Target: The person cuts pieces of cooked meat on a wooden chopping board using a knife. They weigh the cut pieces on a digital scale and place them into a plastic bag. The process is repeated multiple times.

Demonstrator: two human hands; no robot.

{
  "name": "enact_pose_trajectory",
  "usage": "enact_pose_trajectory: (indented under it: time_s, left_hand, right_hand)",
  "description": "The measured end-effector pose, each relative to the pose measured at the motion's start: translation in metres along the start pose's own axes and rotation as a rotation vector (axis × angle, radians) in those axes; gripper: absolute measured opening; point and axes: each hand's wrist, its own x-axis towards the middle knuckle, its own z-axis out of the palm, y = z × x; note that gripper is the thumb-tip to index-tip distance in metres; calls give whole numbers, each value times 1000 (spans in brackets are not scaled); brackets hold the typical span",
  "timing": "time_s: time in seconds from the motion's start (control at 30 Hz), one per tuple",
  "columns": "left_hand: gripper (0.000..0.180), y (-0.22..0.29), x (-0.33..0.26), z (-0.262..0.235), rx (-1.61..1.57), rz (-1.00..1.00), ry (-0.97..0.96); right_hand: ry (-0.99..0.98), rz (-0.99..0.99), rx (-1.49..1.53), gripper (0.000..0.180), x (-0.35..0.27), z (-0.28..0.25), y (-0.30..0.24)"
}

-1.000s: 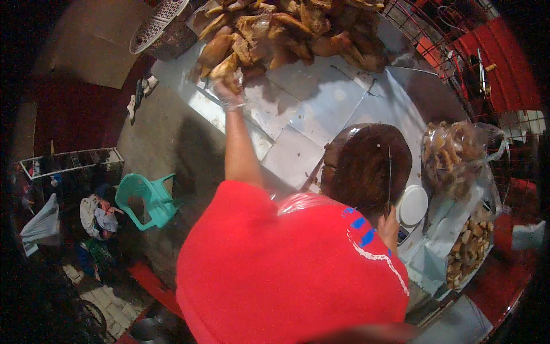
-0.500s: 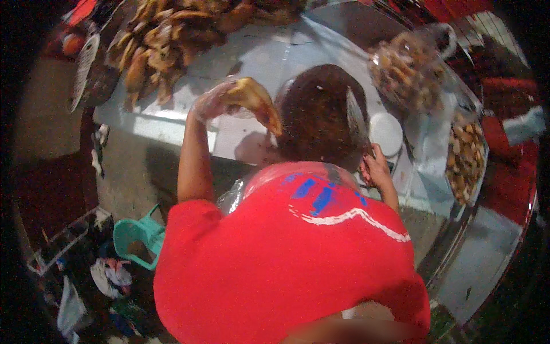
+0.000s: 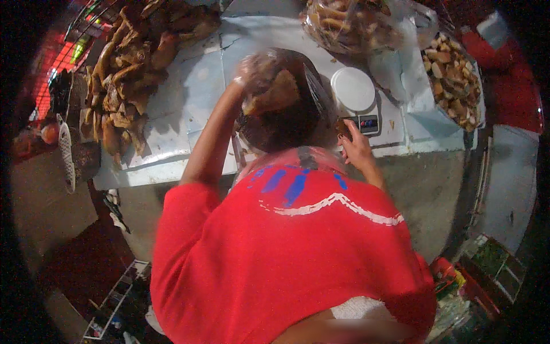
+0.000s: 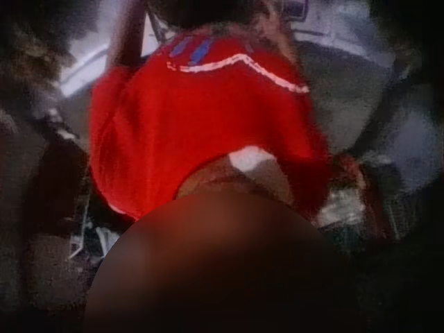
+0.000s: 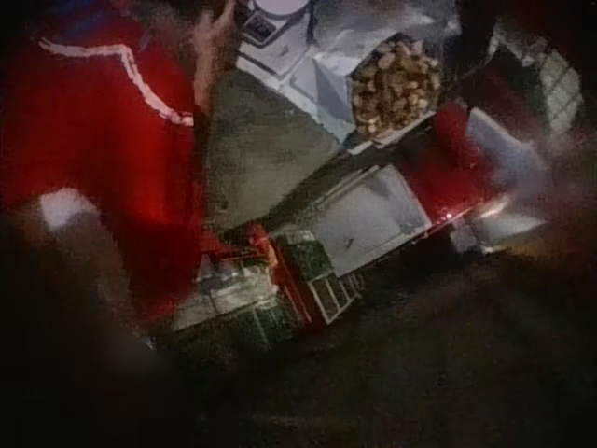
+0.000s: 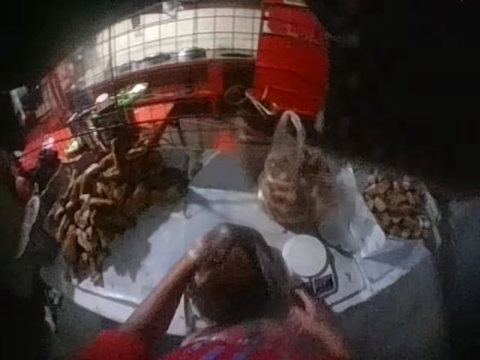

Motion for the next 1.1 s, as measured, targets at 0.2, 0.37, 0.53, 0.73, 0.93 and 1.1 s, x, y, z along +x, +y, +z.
enact_pose_trajectory:
  time_s: [0.2, 0.37, 0.53, 0.73, 0.93, 1.1]
  left_hand:
    - [46, 5, -101, 0, 673, 252, 234]
    - [47, 20, -130, 43, 449, 8, 227]
    - [35, 24, -125, 49, 344, 221, 349]
    - [29, 37, -122, 45, 306, 184, 347]
    - [32, 45, -116, 48, 386, 203, 353]
    - [35, 56, -116, 46, 435, 126, 316]
  right_hand:
    - [103, -219, -311, 57, -14, 5, -31]
    - [-42, -235, -466, 67, -21, 7, -60]
    - [-32, -367, -543, 69, -21, 10, -63]
    - [-69, -355, -616, 66, -23, 12, -64]
    - [-157, -283, -607, 70, -16, 14, -78]
    - [-205, -204, -617, 72, -12, 17, -90]
